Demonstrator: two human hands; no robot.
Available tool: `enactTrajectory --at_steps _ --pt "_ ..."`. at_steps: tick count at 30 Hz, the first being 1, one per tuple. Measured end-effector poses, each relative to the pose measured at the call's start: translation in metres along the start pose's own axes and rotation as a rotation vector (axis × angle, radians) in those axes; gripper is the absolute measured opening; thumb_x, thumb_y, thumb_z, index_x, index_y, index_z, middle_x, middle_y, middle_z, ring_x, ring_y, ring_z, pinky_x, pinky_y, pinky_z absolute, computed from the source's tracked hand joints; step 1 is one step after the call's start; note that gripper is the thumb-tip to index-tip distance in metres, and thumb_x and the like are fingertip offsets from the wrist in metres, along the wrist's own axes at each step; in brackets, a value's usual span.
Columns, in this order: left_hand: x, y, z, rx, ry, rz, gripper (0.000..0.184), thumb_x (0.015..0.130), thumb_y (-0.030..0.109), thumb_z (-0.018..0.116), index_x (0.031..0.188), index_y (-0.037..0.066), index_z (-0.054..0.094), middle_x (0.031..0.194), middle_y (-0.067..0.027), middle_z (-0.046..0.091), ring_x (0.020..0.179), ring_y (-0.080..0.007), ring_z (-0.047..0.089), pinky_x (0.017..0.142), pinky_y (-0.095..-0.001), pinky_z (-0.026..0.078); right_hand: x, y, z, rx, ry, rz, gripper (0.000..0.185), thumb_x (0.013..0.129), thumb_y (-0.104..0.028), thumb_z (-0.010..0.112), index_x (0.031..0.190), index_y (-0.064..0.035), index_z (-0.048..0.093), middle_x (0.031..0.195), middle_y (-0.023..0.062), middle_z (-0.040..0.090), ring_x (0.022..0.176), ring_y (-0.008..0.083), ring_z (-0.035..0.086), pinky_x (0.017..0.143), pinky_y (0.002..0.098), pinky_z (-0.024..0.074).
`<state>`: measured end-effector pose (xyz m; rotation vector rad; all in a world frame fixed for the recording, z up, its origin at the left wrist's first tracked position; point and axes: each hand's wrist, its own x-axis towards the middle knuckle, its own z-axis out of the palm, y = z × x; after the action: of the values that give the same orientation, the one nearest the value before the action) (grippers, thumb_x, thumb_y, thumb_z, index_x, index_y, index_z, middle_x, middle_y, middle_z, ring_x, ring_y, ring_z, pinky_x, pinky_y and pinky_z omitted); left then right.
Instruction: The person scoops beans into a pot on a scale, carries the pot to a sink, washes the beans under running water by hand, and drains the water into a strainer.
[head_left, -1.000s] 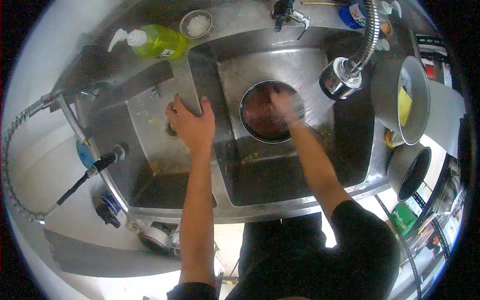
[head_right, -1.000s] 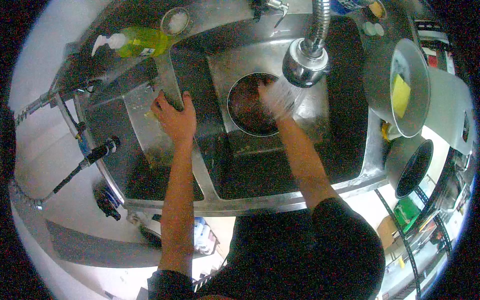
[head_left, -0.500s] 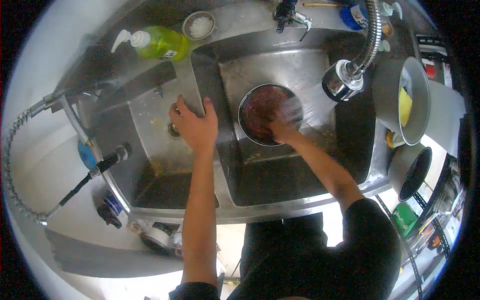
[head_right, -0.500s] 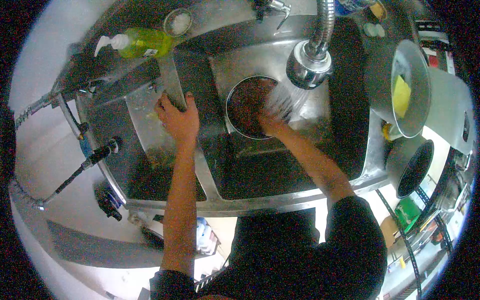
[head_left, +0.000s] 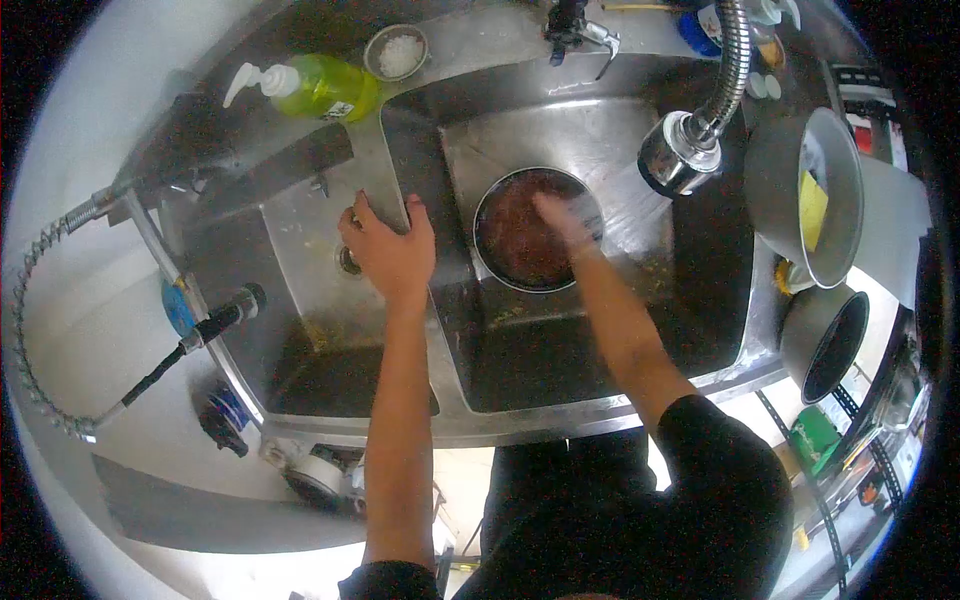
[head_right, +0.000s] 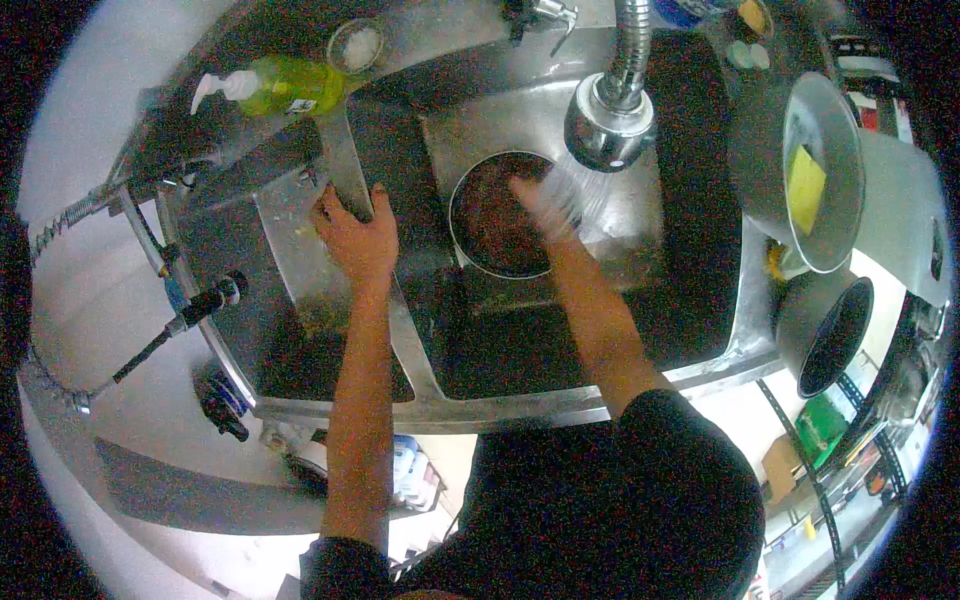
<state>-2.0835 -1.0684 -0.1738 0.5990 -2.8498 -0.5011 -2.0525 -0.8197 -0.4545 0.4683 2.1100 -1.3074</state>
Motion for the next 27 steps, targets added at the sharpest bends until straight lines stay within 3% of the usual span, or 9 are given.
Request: enactTrajectory --at_steps 3,8,11,15,17,19,21,23,27 --pt "-0.001 -0.001 0.002 -0.007 0.005 0.004 0.072 0.088 0.039 0.074 0.141 -0.005 0.05 0.139 -0.0305 0.046 0.124 -0.0474 0.052 0.106 -0.053 0.043 -0.021 -0.024 0.006 -0.263 -0.205 -0.115 0.046 0.096 -0.033 0.062 0.135 -0.0086 0.065 0.147 0.0195 0.051 0.135 0.0413 0.049 0.113 0.0507 0.0415" --pt "0.0 0.001 0.0 -0.002 0.002 -0.006 0.07 0.088 0.038 0.074 0.139 -0.005 0.051 0.139 -0.0303 0.047 0.124 -0.0474 0.052 0.105 -0.0534 0.044 -0.082 -0.02 0.009 -1.227 -0.509 -0.37 0.047 0.098 -0.034 0.059 0.138 -0.0098 0.064 0.158 0.0177 0.043 0.142 0.04 0.044 0.117 0.0505 0.038" --pt "-0.001 -0.005 0.007 0.016 0.022 0.029 0.071 0.088 0.039 0.074 0.139 -0.005 0.051 0.139 -0.0297 0.047 0.124 -0.0472 0.052 0.105 -0.0536 0.044 -0.046 0.042 0.032 -0.981 -0.549 -0.348 0.048 0.098 -0.037 0.057 0.138 -0.0113 0.064 0.162 0.0185 0.039 0.144 0.0415 0.041 0.117 0.0517 0.0376" --pt "0.0 -0.001 0.002 0.017 -0.004 -0.014 0.073 0.088 0.041 0.073 0.141 -0.005 0.05 0.139 -0.0287 0.047 0.125 -0.0468 0.052 0.106 -0.0537 0.044 -0.008 0.062 0.065 0.338 -0.043 -0.506 0.051 0.097 -0.04 0.058 0.139 -0.0123 0.063 0.16 0.0207 0.04 0.143 0.0413 0.042 0.114 0.0529 0.0413" --pt "0.001 0.001 0.002 0.002 -0.015 -0.03 0.074 0.088 0.042 0.073 0.141 -0.005 0.05 0.139 -0.0286 0.047 0.126 -0.0465 0.051 0.106 -0.0536 0.044 0.006 0.069 0.07 0.058 0.177 -0.514 0.054 0.096 -0.043 0.058 0.141 -0.0122 0.061 0.156 0.0219 0.044 0.142 0.0396 0.043 0.113 0.0535 0.0426" --pt "0.0 0.003 -0.001 0.001 -0.027 -0.046 0.074 0.089 0.043 0.072 0.141 -0.005 0.05 0.139 -0.0286 0.047 0.126 -0.0464 0.051 0.106 -0.0535 0.044 0.016 0.077 0.069 -1.145 0.313 -0.396 0.06 0.096 -0.047 0.058 0.144 -0.0117 0.058 0.148 0.0231 0.053 0.141 0.0364 0.045 0.112 0.0539 0.0433" --pt "0.001 0.008 -0.005 0.009 -0.045 -0.068 0.074 0.088 0.042 0.072 0.141 -0.005 0.05 0.14 -0.0289 0.046 0.126 -0.0466 0.051 0.106 -0.0536 0.044 0.015 0.035 0.029 -0.626 -0.113 -0.027 0.062 0.095 -0.049 0.059 0.144 -0.0106 0.057 0.139 0.025 0.059 0.139 0.0378 0.048 0.11 0.0561 0.0433" --pt "0.001 0.004 -0.006 0.002 -0.046 -0.058 0.074 0.088 0.042 0.073 0.141 -0.006 0.05 0.14 -0.0294 0.046 0.126 -0.047 0.051 0.106 -0.0535 0.044 -0.018 -0.03 -0.007 -0.321 -0.174 0.151 0.062 0.095 -0.051 0.059 0.142 -0.0101 0.058 0.134 0.0269 0.062 0.137 0.0413 0.049 0.11 0.0583 0.0427" --pt "-0.001 0.0 -0.002 -0.015 -0.04 -0.032 0.073 0.088 0.041 0.073 0.139 -0.006 0.05 0.14 -0.0305 0.047 0.126 -0.0477 0.051 0.106 -0.0529 0.044 -0.062 -0.072 -0.005 -0.431 0.491 -0.201 0.057 0.095 -0.052 0.06 0.135 -0.0119 0.064 0.133 0.0292 0.062 0.132 0.0491 0.051 0.107 0.063 0.0418"
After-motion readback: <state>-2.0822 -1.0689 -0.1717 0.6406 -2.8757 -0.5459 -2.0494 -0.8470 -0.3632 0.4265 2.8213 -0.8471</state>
